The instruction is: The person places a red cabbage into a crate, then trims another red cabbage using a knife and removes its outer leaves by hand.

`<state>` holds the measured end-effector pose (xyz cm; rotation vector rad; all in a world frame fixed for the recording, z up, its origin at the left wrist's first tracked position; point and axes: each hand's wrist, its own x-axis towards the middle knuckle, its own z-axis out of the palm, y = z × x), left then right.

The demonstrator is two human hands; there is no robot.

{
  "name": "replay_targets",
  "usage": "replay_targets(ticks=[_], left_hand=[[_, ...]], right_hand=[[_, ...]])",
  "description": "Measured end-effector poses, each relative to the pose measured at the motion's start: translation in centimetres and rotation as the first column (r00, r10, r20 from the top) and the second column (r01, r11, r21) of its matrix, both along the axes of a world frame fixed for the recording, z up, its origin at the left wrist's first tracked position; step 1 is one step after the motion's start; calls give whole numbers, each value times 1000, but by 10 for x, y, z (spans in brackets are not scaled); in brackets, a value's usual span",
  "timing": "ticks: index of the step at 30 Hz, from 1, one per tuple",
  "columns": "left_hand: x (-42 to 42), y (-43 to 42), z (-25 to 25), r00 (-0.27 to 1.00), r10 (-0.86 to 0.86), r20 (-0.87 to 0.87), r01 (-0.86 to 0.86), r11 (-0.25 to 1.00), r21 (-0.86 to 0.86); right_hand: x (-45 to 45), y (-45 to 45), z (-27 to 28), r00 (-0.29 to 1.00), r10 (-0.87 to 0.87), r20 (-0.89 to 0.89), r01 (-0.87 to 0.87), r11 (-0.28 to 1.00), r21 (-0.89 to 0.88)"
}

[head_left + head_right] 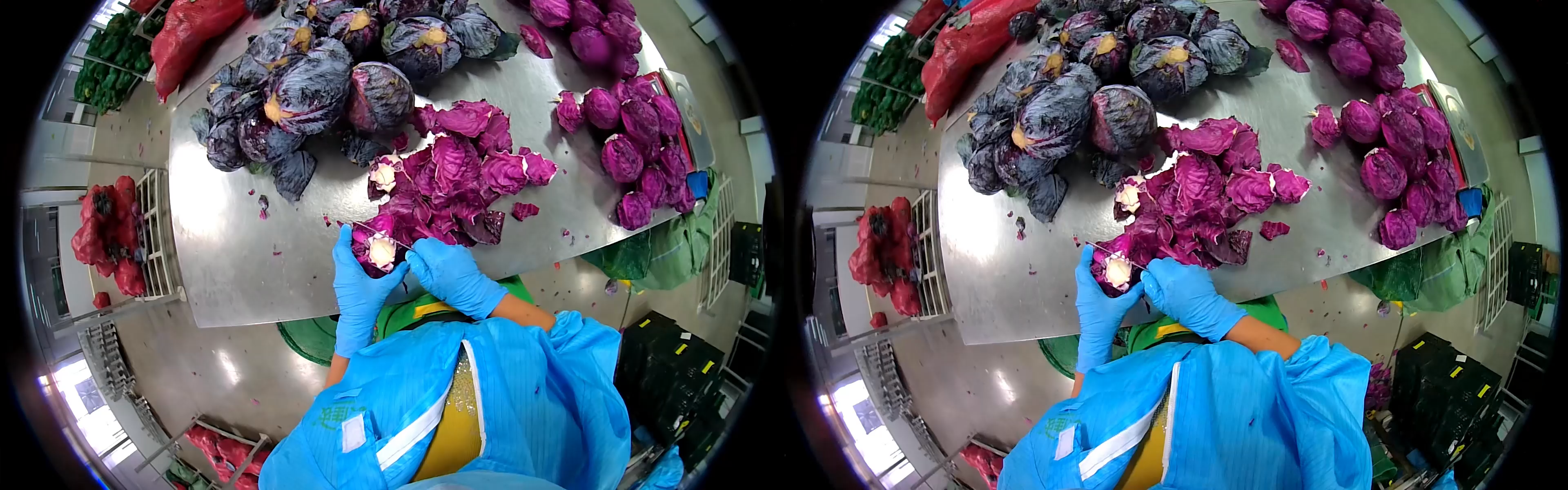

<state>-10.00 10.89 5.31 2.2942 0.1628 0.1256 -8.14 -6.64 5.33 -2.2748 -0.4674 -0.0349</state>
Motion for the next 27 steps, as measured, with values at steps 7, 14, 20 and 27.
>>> replay_targets(ticks=[7,14,20,27], left_hand=[[1,-5,0,998,56,-33,-55,997,56],[4,-8,6,992,63,-105,-56,996,70],[8,-10,7,993,69,-93,-59,992,108],[0,-21,6,986,149,-71,-142,985,94]], right_hand=[[4,9,-5,1000,21,-9,-23,985,-173],[14,12,-5,999,47,-16,-50,958,-283],[29,4,2,954,146,262,44,794,-606],[56,-16,-51,971,-138,196,205,900,-384]])
